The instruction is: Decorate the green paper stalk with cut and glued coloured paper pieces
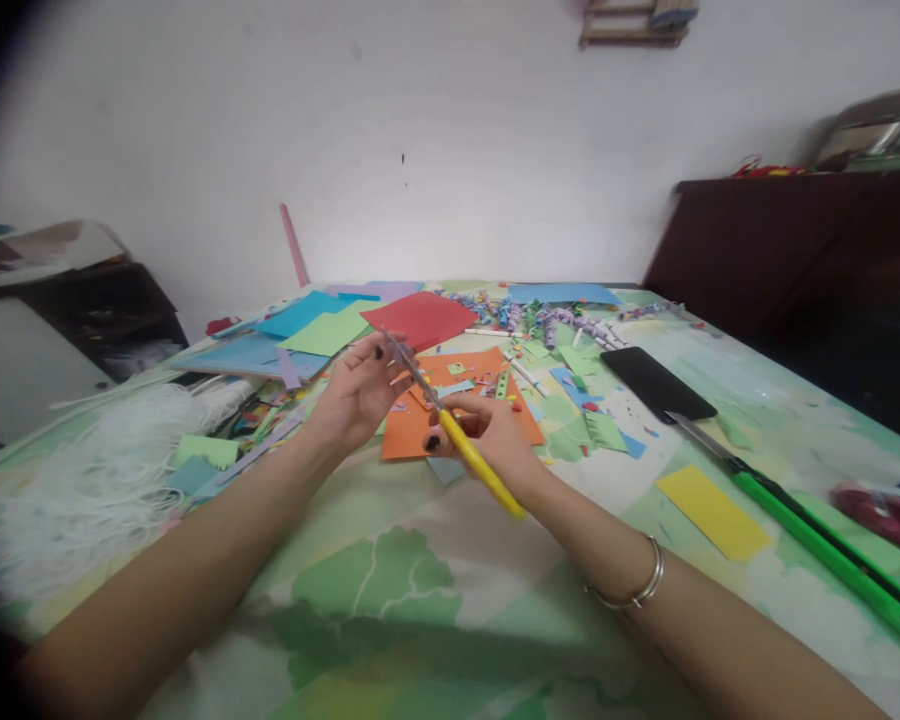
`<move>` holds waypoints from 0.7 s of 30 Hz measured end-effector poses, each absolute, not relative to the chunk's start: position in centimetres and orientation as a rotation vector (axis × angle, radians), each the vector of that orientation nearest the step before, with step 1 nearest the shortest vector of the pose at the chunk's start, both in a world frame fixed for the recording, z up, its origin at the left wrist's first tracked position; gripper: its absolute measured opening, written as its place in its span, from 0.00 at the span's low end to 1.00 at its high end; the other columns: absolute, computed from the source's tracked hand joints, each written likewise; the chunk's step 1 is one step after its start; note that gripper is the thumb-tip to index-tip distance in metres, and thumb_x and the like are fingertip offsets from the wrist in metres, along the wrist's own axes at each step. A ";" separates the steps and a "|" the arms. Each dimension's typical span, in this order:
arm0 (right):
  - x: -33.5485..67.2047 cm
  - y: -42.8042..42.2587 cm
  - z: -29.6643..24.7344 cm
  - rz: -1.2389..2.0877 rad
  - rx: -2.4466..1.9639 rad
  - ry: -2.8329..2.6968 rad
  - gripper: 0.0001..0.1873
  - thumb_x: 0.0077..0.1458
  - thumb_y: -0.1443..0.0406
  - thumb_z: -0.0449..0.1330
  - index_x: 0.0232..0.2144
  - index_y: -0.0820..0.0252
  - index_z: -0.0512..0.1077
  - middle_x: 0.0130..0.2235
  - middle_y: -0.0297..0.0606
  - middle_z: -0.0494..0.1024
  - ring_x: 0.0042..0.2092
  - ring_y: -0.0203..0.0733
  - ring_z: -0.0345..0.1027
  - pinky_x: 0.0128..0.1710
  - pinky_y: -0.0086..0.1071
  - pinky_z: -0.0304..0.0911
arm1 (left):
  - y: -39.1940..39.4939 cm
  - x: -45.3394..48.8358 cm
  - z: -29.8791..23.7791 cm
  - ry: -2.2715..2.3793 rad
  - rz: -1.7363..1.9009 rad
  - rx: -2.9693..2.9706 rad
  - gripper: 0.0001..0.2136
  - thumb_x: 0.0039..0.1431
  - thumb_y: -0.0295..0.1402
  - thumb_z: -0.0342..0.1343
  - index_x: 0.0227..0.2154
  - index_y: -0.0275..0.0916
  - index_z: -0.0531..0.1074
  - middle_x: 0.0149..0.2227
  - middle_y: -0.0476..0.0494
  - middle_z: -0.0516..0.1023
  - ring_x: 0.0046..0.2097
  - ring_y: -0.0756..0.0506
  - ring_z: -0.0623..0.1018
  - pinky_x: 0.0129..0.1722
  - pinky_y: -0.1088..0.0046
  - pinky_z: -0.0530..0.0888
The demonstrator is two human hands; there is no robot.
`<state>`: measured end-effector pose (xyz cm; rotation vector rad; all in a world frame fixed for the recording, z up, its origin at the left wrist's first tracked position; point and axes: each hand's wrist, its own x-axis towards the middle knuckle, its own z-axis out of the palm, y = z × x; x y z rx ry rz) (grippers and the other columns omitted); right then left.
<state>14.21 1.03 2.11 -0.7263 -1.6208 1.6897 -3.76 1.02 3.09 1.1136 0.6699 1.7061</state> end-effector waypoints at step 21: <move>14.5 2.1 0.8 0.882 -0.873 -2.006 0.16 0.42 0.57 0.66 0.30 0.60 0.69 0.20 0.26 0.57 0.24 0.31 0.48 0.22 0.26 0.45 | 0.5 -3.8 3.0 1.186 1.692 1.854 0.09 0.61 0.37 0.50 0.27 0.39 0.64 0.25 0.51 0.62 0.28 0.51 0.64 0.29 0.74 0.62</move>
